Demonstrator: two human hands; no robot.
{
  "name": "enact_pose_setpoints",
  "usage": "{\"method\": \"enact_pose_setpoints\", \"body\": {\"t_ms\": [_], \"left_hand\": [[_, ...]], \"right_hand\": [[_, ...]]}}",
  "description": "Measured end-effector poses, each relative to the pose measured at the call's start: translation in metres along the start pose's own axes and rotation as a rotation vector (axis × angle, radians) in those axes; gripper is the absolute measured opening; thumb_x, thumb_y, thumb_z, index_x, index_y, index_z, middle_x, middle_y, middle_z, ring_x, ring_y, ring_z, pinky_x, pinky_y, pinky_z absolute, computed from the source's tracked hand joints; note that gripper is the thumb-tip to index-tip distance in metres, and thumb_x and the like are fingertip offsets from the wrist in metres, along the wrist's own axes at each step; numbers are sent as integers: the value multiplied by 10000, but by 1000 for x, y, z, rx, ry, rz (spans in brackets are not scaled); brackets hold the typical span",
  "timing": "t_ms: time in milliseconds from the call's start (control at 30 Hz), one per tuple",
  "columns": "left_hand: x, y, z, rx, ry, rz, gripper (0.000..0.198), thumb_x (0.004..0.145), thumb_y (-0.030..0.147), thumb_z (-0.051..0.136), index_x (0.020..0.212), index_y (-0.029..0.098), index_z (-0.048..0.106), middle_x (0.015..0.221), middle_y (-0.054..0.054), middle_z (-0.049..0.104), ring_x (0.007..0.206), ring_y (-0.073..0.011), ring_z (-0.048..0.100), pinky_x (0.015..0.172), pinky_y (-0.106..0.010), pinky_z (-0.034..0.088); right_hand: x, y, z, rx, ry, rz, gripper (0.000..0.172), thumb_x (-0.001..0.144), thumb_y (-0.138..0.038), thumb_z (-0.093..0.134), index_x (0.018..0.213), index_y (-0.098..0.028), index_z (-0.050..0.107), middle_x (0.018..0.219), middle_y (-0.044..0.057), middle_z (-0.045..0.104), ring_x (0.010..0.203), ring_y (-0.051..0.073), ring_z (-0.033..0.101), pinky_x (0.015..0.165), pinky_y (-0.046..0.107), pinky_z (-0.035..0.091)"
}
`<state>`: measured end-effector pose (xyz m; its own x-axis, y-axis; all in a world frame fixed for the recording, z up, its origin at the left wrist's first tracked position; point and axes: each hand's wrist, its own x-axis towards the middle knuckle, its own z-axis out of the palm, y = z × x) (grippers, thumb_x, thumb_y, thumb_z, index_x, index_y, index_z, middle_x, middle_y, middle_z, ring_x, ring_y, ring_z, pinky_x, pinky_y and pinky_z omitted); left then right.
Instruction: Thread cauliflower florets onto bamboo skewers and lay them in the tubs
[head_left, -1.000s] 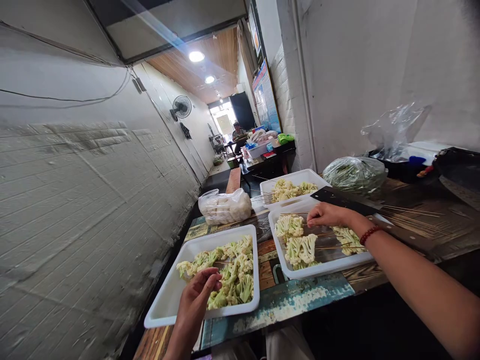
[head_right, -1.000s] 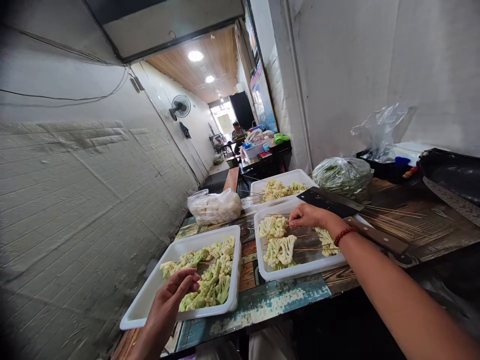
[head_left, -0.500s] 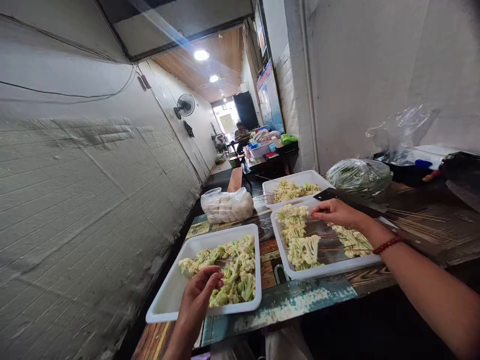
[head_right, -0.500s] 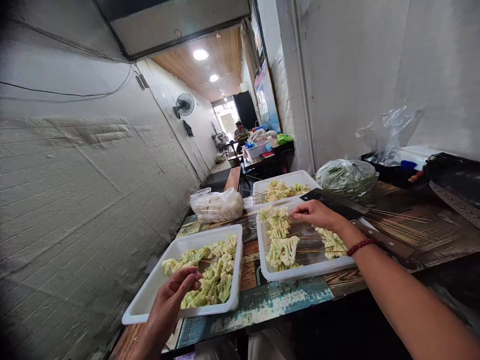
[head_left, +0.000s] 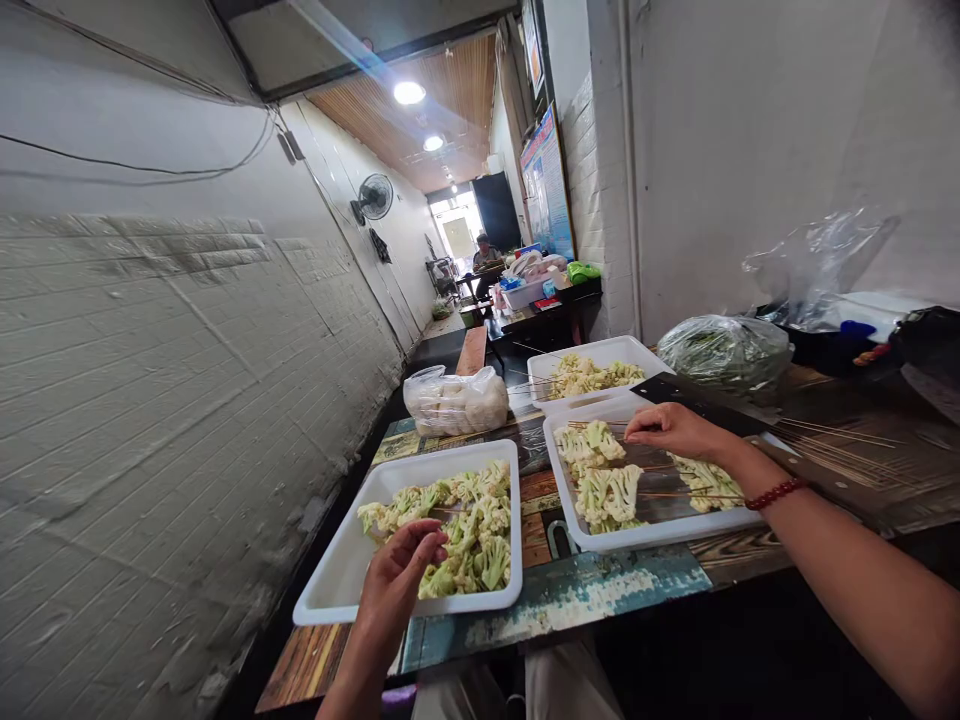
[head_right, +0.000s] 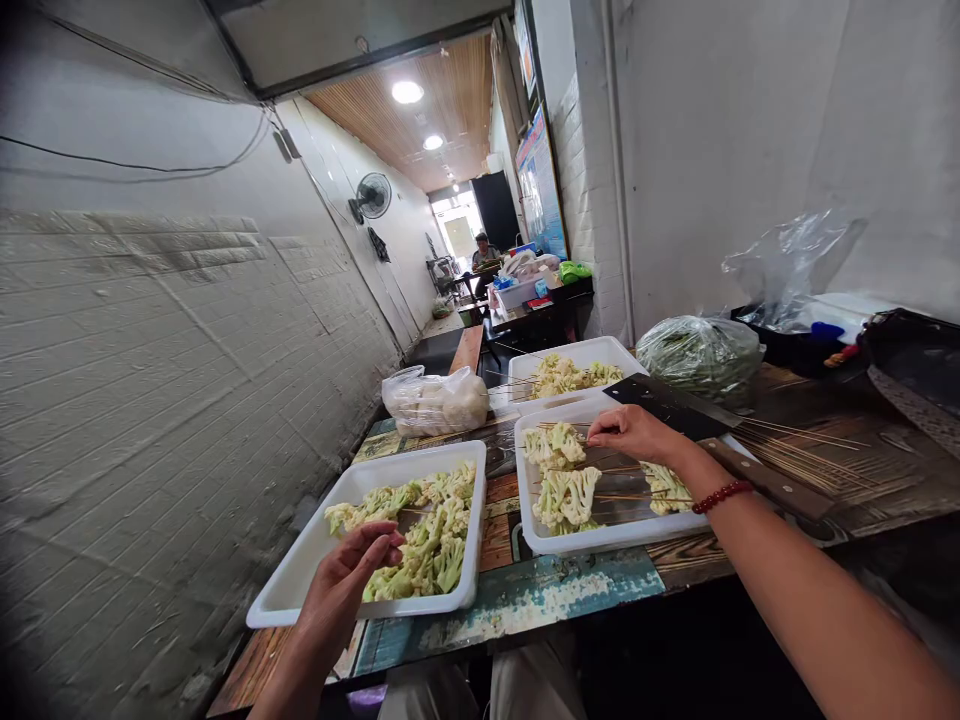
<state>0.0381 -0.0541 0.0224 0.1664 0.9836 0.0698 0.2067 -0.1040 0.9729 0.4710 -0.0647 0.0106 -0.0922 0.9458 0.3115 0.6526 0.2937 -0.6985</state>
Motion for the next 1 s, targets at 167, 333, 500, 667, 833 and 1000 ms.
{"method": "enact_pose_setpoints", "body": {"t_ms": [167,333,500,667,833,1000], "left_hand": [[1,2,1,-6,-4,-14,404,727,475,676,955,147,617,830,-40,670,726,-146,577,736,-274,454],[2,-1,0,0,-5,-16,411,730,483,670,953,142,618,834,-52,676,728,-152,578,737,-278,455],[2,-2,-1,1,2,-20,403,734,483,666,951,147,619,847,-54,676,733,-152,580,745,-283,458],[1,1,1,8,11,-17,390,733,482,663,936,150,630,832,-55,677,733,-159,585,740,-290,461],[2,1,1,17,19,-4,389,718,483,673,909,145,647,789,-52,674,711,-157,580,722,-284,461],[1,2,1,5,13,-4,388,721,487,668,912,150,649,788,-48,675,714,-157,584,731,-282,465]], "right_hand": [[2,3,3,-20,-43,9,296,769,-487,590,691,-239,731,724,38,715,711,217,634,672,334,480],[4,8,5,-63,-33,-16,279,804,-423,564,731,-214,734,748,44,712,719,195,623,674,307,455],[5,10,4,-97,-37,-41,281,831,-343,533,805,-148,735,812,69,711,767,188,608,705,286,424],[5,9,6,-93,-96,-53,270,809,-347,564,774,-138,732,762,67,701,724,180,605,689,279,419],[4,9,5,-74,-140,-49,307,832,-370,534,791,-131,722,801,75,711,756,186,615,707,275,435],[2,7,5,-98,-145,-32,297,812,-380,561,782,-138,730,791,73,716,744,197,631,687,279,456]]}}
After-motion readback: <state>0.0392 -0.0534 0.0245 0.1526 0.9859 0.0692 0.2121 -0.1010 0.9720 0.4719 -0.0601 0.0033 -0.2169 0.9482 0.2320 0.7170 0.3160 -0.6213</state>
